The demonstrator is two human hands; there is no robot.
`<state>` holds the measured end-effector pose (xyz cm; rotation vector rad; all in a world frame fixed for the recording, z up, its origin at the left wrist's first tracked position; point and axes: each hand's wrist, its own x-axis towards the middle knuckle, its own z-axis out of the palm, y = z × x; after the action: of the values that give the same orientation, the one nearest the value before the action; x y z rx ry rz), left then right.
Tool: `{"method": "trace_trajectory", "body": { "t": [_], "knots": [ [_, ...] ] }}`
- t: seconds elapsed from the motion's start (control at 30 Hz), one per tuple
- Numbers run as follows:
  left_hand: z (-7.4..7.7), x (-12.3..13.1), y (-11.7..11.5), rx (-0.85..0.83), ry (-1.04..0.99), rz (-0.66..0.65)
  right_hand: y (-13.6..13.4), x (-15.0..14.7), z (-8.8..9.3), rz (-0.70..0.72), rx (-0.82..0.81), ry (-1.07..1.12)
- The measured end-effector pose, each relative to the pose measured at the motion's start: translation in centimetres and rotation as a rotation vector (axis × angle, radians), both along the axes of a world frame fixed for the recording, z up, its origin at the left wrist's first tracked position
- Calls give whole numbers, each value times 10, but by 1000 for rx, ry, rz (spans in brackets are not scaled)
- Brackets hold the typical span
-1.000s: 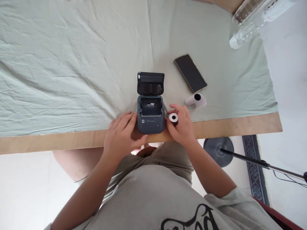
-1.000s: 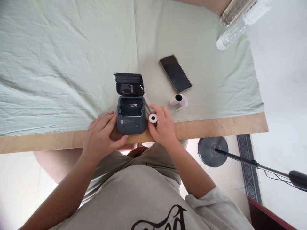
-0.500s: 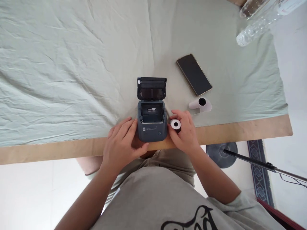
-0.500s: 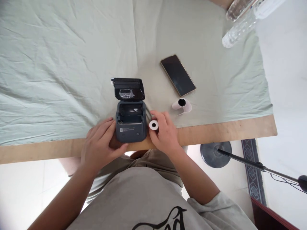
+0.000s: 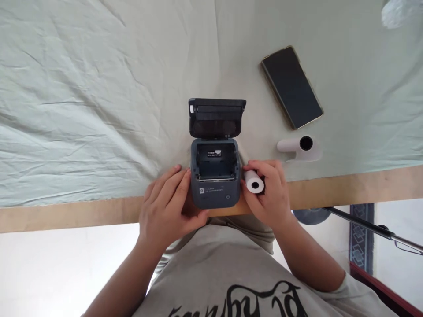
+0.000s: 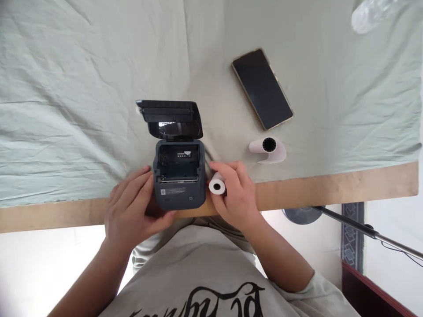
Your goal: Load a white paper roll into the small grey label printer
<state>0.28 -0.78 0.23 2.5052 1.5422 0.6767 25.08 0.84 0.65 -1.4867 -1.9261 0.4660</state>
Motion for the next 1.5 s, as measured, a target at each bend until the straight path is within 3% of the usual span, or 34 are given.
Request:
{"method": "trace_trajectory", "body": {
  "t": [0.43, 0.83, 1.07, 1.3, 1.5],
  "knots": [
    [9, -5, 3, -202, -28, 17, 8, 3, 8, 123, -77, 116],
    [8, -2, 4, -198, 25, 77, 9, 5, 8, 128, -136, 147],
    [10, -2, 7, -197, 8, 38, 10, 2, 11, 105, -104, 123],
    [11, -9, 6, -247, -140, 42, 3, -1, 8, 8, -111, 133],
    [12, -14, 9, -312, -238, -2, 7, -3, 11, 17, -76, 47]
  ]
}}
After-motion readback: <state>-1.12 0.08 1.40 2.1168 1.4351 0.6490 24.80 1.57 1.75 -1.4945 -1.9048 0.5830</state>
